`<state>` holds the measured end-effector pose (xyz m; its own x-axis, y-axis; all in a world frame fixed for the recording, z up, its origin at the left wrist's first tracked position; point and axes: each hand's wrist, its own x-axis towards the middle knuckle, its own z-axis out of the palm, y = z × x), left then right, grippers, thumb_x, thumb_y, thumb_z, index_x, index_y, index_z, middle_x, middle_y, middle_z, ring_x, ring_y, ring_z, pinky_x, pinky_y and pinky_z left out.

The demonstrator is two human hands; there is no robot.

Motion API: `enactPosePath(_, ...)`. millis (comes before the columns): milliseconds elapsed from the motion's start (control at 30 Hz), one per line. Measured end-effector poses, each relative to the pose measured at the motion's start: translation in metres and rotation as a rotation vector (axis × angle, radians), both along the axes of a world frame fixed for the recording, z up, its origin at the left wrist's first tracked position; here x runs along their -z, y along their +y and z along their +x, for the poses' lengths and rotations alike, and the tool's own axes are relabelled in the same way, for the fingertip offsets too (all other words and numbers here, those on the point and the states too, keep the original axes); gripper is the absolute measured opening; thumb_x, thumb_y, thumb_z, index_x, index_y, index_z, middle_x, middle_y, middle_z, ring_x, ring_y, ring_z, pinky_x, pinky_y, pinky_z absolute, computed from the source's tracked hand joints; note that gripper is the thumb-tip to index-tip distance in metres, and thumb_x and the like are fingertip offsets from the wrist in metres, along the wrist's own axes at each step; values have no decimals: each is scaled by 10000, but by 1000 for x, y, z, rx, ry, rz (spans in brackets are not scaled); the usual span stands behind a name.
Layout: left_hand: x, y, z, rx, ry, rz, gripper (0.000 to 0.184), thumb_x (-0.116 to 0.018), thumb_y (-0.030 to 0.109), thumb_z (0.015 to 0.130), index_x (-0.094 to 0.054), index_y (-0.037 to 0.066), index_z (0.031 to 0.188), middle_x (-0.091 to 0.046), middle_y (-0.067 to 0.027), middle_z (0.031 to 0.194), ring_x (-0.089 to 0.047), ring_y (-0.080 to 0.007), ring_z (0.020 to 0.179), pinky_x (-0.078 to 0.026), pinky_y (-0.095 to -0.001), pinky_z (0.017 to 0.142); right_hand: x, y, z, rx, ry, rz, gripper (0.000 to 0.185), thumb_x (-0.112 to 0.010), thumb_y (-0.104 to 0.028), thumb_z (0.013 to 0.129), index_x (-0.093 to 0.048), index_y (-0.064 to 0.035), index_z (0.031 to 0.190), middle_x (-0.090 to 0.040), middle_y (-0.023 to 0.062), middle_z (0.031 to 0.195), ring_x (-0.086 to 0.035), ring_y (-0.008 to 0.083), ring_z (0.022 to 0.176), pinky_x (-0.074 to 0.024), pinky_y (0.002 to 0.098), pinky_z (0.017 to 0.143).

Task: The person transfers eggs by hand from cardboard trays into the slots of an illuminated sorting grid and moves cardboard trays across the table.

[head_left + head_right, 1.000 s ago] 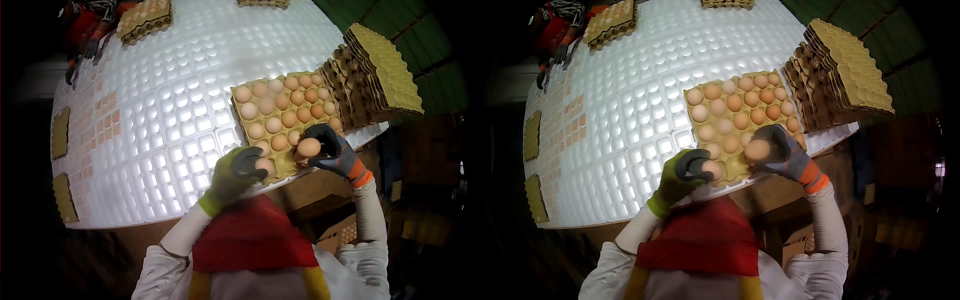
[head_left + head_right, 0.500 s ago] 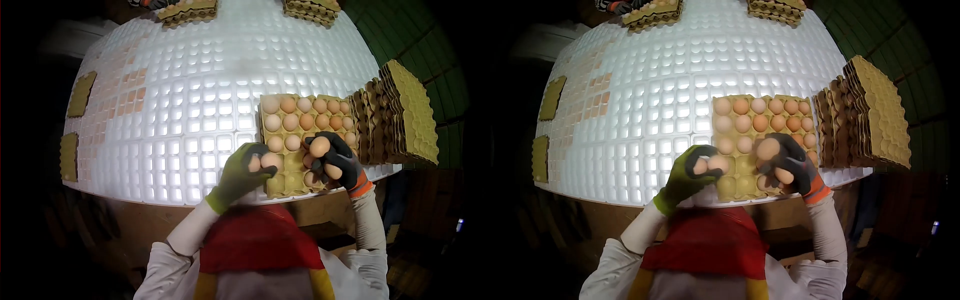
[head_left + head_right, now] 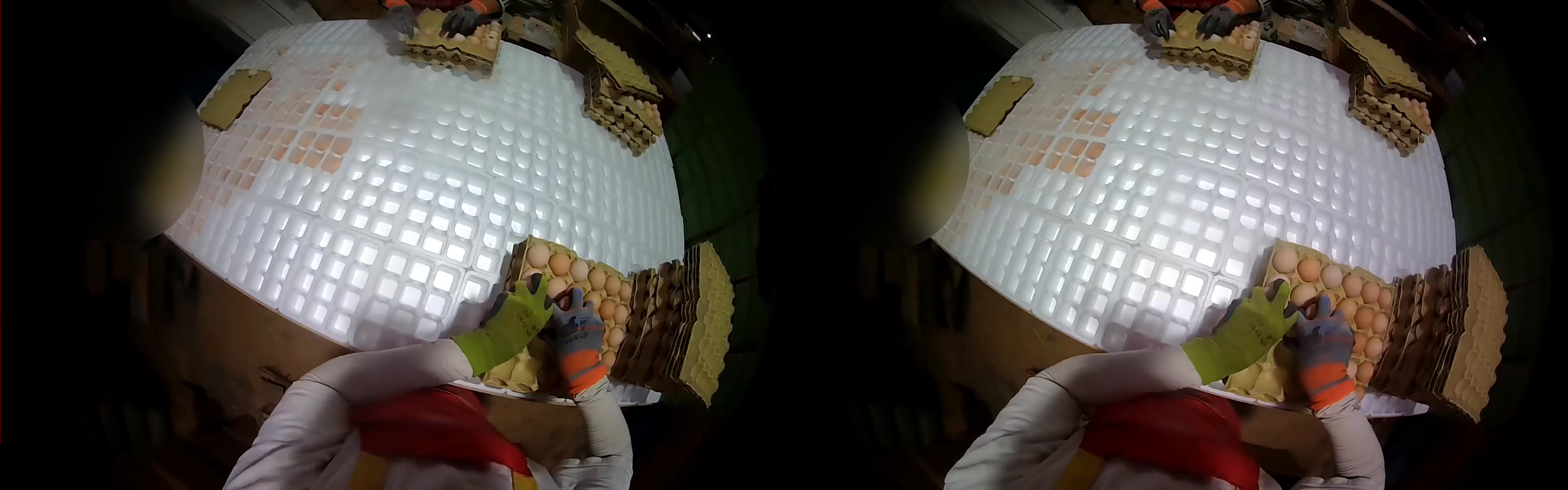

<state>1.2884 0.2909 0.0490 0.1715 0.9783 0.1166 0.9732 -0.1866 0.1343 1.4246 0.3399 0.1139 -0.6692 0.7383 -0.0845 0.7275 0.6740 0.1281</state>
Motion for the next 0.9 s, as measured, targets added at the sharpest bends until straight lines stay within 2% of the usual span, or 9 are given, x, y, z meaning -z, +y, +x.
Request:
enactPosePath(133, 7, -3, 10, -105, 331, 310, 244, -599, 181, 863, -729, 53, 1025, -597, -181, 1153, -563, -274, 773, -405, -354, 433, 25, 15, 18, -29, -107, 139, 317, -788, -250, 737, -706, -271, 1043, -590, 51, 1081, -639, 290, 872, -545, 417, 659)
enactPosePath(233, -16, 7, -3, 146, 324, 33, 234, -600, 189, 862, -740, 55, 994, -593, -176, 1101, -564, -279, 752, -433, -357, 477, 5, 22, 21, -7, 23, -78, 506, -888, -255, 627, -732, -217, 1107, -597, 98, 1154, -662, 324, 893, -554, 453, 732)
enactPosePath(367, -11, 18, -44, 168, -205, -110, 222, -649, 224, 858, -746, 103, 1017, -597, -171, 1068, -636, -269, 828, -520, -407, 633, -49, 37, 10, 108, 33, -248, 507, -899, -330, 636, -752, -172, 1095, -663, 94, 1094, -666, 336, 916, -543, 467, 768)
enactPosePath(467, 5, 15, -139, 166, -1119, -177, 474, -815, 435, 786, -719, 176, 1172, -614, -149, 1164, -671, -333, 993, -561, -439, 833, -65, 55, -37, -56, 118, -217, 517, -895, -322, 647, -739, -165, 1114, -638, 105, 1043, -673, 326, 877, -551, 429, 749)
enactPosePath(533, 15, 15, -210, 21, -1318, -428, 497, -852, 402, 778, -731, 178, 1204, -639, -89, 1201, -666, -268, 1059, -545, -398, 908, -57, 70, -86, -132, 231, -274, 504, -871, -314, 677, -732, -180, 1143, -643, 105, 1058, -685, 321, 873, -560, 410, 744)
enactPosePath(667, 60, 36, -357, -465, -1103, -219, 531, -901, 401, 728, -753, 136, 1164, -681, -83, 1158, -657, -230, 1093, -532, -359, 951, 22, 125, -214, -301, 165, -450, 482, -818, -425, 754, -702, -284, 1200, -634, 65, 1103, -693, 290, 937, -572, 407, 813)
enactPosePath(767, 79, 97, -448, -610, -466, 263, 490, -870, 424, 713, -746, 197, 1128, -659, -50, 1148, -647, -270, 1080, -538, -420, 913, 68, 167, -346, -263, 248, -292, 437, -780, -409, 808, -685, -276, 1214, -596, 92, 1200, -680, 276, 1019, -558, 392, 855)
enactPosePath(833, 75, 140, -481, -660, -290, 230, 482, -863, 387, 709, -729, 181, 1124, -609, -69, 1167, -642, -270, 1041, -538, -423, 843, 122, 203, -417, -195, 483, -97, 481, -810, -424, 787, -685, -265, 1224, -595, 67, 1171, -670, 293, 989, -555, 409, 825)
enactPosePath(900, 83, 173, -498, -642, -79, 99, 420, -817, 329, 770, -716, 182, 1150, -570, -104, 1242, -654, -283, 1062, -552, -454, 846, 137, 219, -472, -78, 385, -58, 415, -762, -363, 839, -675, -249, 1228, -596, 72, 1167, -675, 291, 974, -554, 417, 824)
